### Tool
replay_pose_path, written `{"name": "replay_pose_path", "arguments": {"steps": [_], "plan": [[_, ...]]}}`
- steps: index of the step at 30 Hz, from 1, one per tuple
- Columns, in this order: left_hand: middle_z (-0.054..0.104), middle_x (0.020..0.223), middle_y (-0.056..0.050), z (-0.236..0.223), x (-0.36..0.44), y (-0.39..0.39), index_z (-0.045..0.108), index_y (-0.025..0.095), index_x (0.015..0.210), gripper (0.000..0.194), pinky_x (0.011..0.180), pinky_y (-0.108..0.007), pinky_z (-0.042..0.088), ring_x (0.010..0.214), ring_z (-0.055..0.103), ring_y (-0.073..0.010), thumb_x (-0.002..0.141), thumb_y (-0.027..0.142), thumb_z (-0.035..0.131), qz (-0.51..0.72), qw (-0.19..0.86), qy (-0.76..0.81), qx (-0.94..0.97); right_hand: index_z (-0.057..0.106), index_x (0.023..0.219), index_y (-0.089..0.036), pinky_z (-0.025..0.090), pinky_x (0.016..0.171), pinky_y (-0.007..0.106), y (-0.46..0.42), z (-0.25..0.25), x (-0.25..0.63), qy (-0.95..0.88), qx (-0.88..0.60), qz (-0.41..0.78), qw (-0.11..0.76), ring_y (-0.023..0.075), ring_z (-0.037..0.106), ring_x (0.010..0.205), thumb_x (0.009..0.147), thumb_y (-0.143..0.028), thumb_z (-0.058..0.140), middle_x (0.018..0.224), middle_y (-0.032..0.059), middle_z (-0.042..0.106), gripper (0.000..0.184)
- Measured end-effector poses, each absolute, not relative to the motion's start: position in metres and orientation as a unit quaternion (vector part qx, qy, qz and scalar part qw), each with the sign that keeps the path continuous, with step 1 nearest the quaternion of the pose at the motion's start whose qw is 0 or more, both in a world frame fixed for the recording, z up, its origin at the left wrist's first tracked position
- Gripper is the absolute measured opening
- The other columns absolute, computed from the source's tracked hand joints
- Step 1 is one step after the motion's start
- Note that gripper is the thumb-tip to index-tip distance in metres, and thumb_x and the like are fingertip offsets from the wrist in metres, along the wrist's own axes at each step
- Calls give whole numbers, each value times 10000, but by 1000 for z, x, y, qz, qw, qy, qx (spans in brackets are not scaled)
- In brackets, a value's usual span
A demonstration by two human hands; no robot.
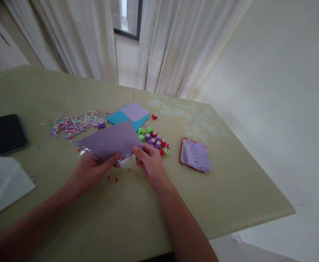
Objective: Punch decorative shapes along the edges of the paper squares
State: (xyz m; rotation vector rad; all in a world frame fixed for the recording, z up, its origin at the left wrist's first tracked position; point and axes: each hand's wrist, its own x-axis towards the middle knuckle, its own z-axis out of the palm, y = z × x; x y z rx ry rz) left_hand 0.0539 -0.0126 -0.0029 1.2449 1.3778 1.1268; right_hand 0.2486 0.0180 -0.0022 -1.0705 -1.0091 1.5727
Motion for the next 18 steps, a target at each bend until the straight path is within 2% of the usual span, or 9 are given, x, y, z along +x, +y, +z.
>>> {"name": "replay_pose_path", "arguments": {"steps": [14,18], "plan": [[848,845,-50,1,58,-12,760,197,1009,281,556,-310,636,649,810,-252,851,427,792,478,471,545,503,630,723,-215,218,517,277,18,-3,246,-427,-436,637,471,93,318,513,735,-636,942,553,-77,440,524],[848,842,-48,-1,57,-12,769,195,1007,276,562,-302,635,646,809,-246,858,426,796,478,468,543,508,605,706,-222,216,506,279,17,-3,247,-423,-448,630,472,95,333,504,741,-651,929,544,-75,442,539]]}}
